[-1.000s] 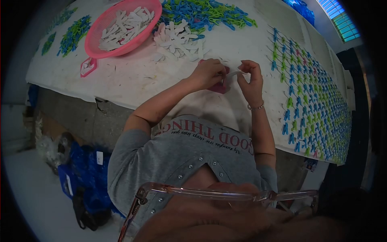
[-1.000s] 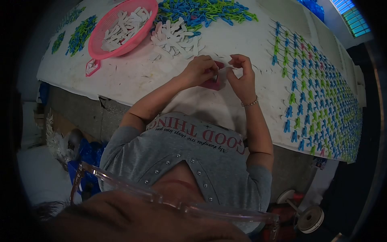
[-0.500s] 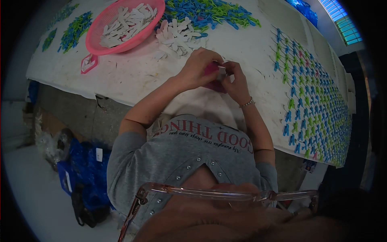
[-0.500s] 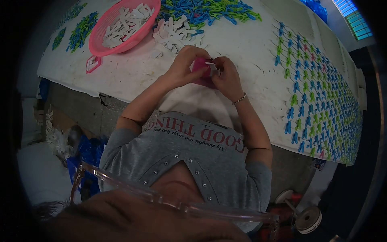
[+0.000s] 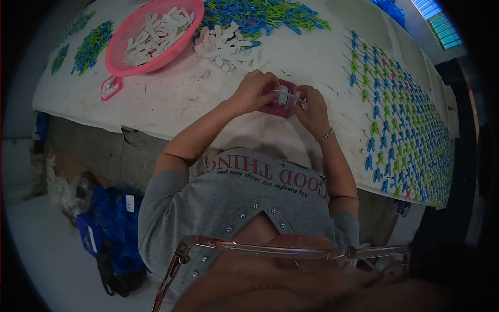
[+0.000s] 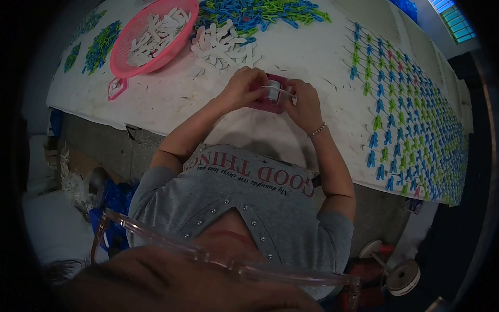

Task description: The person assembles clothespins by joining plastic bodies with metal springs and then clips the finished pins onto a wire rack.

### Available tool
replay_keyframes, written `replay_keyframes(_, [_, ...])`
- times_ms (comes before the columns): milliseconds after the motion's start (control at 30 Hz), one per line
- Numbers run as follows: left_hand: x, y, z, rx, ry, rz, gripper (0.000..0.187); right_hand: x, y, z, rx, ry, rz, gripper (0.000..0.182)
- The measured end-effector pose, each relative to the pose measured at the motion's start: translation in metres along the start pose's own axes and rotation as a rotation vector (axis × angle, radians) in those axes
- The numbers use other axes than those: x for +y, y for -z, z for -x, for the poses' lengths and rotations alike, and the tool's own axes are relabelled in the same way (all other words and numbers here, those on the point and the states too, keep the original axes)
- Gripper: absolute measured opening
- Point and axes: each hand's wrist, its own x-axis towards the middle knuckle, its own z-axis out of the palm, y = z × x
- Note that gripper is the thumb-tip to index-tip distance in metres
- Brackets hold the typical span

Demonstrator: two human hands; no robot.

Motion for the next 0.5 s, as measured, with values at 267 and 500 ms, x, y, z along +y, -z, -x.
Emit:
replay_keyframes(267, [0.009, -0.026, -0.019, -0.057, -0.084, 0.103, 0.023, -0.015, 0.044, -0.001, 0.047, 0.165, 0.176, 0.037])
replay_keyframes(500, [0.014, -0.011, -0.014, 0.063, 0.147, 0.319, 0.024, -0.030, 0.070, -0.020, 0.026, -0.044, -0.195, 0.038])
